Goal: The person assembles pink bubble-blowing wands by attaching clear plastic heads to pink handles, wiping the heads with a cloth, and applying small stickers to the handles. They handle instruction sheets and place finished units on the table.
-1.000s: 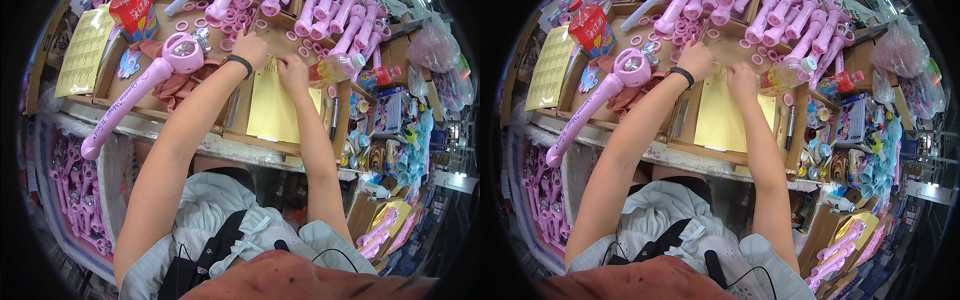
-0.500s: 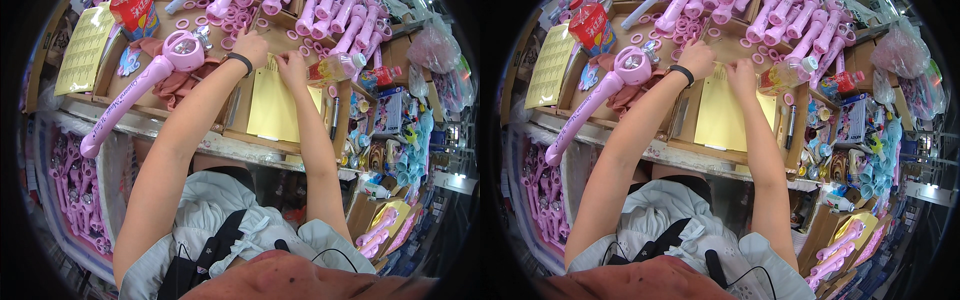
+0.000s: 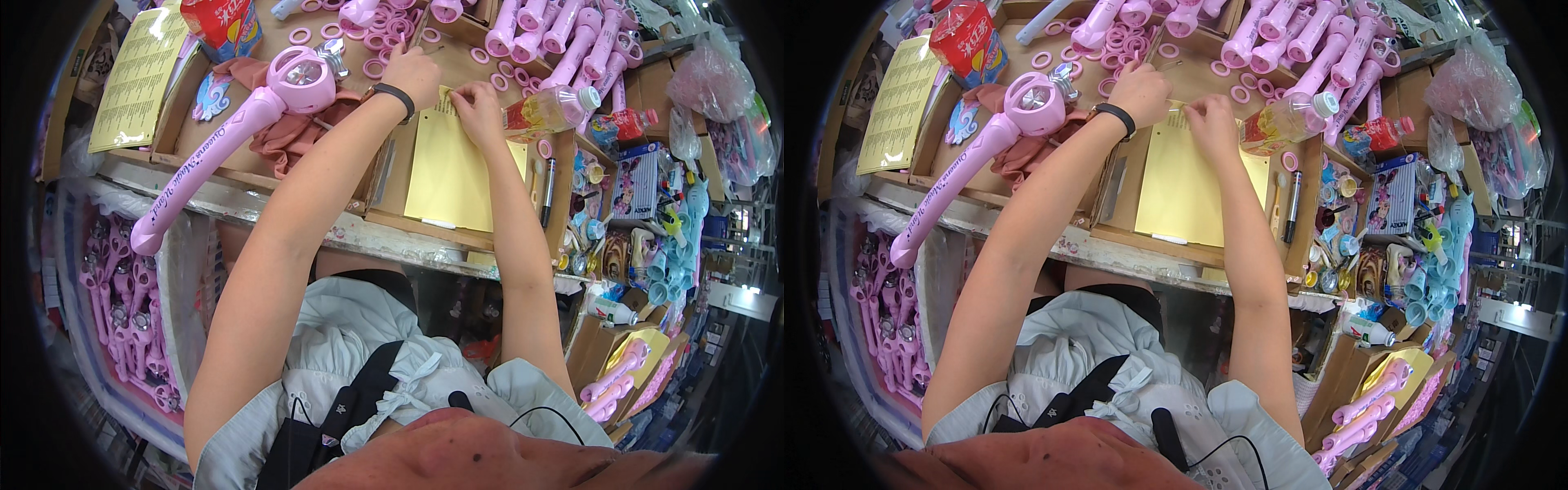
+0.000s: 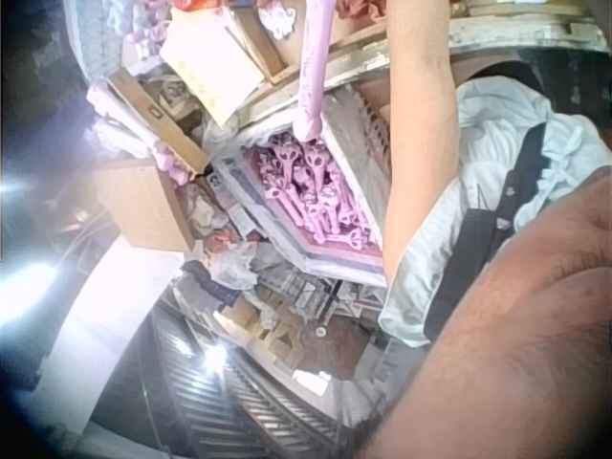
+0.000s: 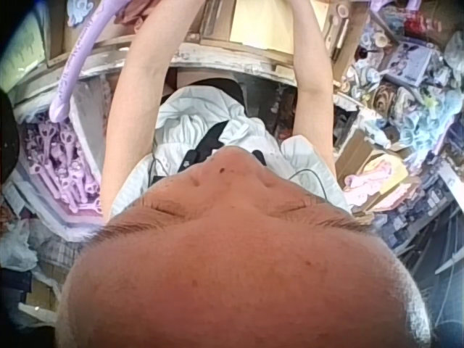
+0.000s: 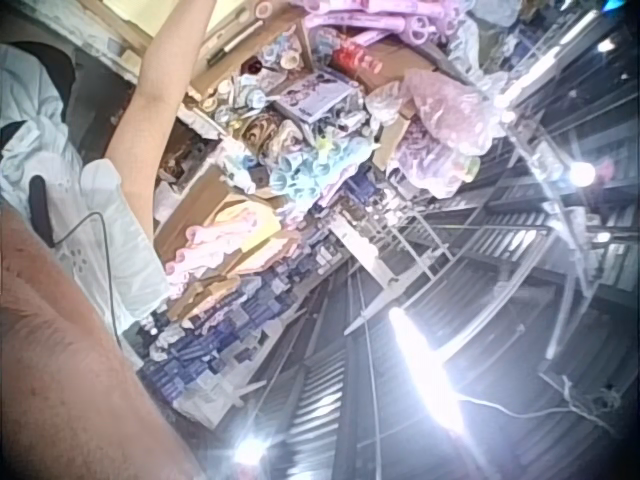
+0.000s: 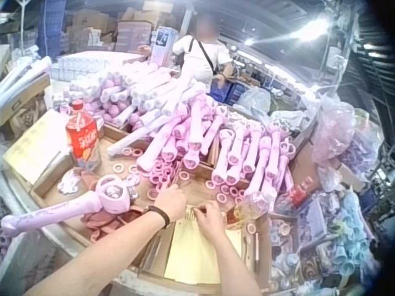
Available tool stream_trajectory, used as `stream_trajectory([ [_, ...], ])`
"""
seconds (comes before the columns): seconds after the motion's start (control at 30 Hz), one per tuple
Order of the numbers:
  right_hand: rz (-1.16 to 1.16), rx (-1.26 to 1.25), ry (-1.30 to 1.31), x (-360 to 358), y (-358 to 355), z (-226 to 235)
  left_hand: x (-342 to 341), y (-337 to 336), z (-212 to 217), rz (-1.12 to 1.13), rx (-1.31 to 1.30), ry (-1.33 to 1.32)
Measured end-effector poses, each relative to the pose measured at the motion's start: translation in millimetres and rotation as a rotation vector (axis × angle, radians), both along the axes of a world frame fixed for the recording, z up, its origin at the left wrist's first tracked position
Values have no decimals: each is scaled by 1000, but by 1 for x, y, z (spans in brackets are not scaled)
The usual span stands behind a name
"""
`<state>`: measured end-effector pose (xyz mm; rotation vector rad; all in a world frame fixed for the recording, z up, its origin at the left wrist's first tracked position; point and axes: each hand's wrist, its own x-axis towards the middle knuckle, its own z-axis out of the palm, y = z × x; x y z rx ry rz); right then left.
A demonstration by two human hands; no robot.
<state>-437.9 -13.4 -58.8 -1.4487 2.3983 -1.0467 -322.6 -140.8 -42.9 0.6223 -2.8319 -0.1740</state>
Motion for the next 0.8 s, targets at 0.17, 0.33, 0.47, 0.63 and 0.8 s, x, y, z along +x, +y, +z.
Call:
stream_trajectory([
  [0.17,28,-13,-39,-1,1,-1,1,1,4,2,14,-12],
  [0.33,32,-24,-47,-4,1,0,2,1,5,-4,31,-4],
  [0.47,14,-5,-69,-7,1,0,3,2,7,-8,44,-2],
  [0.63,68,-22,-59,-10,2,-3,3,2,7,-8,42,-3],
  [0.8,102,-27,-106,-15,2,-6,3,1,6,-11,24,5],
])
